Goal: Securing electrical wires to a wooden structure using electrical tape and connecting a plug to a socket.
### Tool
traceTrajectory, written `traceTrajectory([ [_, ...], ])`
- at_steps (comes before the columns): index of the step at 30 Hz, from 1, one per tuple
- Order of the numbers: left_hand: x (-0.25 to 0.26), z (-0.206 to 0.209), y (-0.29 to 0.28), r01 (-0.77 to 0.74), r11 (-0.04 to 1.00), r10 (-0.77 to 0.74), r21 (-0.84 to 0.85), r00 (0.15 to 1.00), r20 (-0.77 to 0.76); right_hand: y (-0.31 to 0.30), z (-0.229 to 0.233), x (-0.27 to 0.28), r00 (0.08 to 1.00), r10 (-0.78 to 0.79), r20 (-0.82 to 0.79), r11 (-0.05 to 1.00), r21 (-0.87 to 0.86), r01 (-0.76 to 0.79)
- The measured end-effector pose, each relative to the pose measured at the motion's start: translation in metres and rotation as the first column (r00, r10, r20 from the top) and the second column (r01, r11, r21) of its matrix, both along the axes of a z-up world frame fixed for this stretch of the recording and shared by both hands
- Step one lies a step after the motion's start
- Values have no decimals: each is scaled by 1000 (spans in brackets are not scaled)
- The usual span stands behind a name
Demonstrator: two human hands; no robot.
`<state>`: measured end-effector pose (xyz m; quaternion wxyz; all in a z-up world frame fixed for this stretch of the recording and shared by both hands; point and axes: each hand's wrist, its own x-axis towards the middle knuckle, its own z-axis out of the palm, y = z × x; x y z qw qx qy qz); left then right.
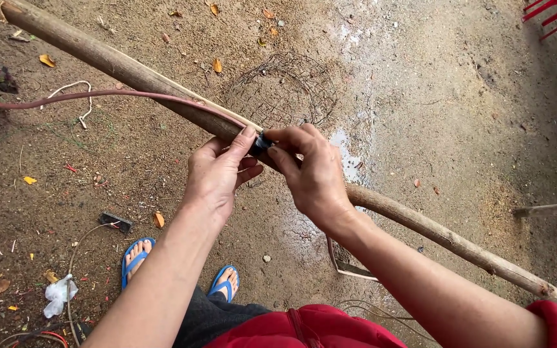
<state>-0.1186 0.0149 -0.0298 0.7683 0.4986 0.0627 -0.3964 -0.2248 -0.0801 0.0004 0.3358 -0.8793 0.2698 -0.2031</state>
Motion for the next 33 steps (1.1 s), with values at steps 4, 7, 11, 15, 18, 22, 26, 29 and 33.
traceTrajectory([
  [4, -1, -2, -4, -2, 1000, 2, 5, 1000, 4, 4, -9, -5, 1000, 27, 10, 996, -81, -26],
  [7, 0, 2, -2, 2, 1000, -2, 14, 1000, 16, 11, -14, -6, 997, 21, 73, 992, -129, -12],
  [11, -1, 8, 0, -13, 1000, 13, 6, 1000, -3, 14, -13, -4, 996, 15, 88, 997, -77, -8],
  [15, -5, 3, -1, -60, 998, 60, 8, 998, -23, 12, -16, -4, 992, 16, 123, 999, -53, -9],
  [18, -17, 25, 10, -143, 987, 137, 75, 988, 77, 12, -16, -3, 990, 5, 141, 1000, -12, -4],
  [22, -32, -4, 18, -243, 965, 199, 100, 923, 330, 13, -16, -5, 986, -6, 167, 998, 61, -4],
  [26, -36, -16, 17, -229, 956, 39, 184, 719, 694, 13, -12, -4, 984, -2, 177, 997, 75, -11],
  [29, -31, -21, 15, -226, 946, -14, 231, 685, 728, 13, -11, -4, 984, -7, 177, 996, 89, -9],
  [33, -24, -28, 12, -181, 940, -94, 288, 676, 731, 14, -10, -2, 985, -3, 175, 994, 106, -16],
])
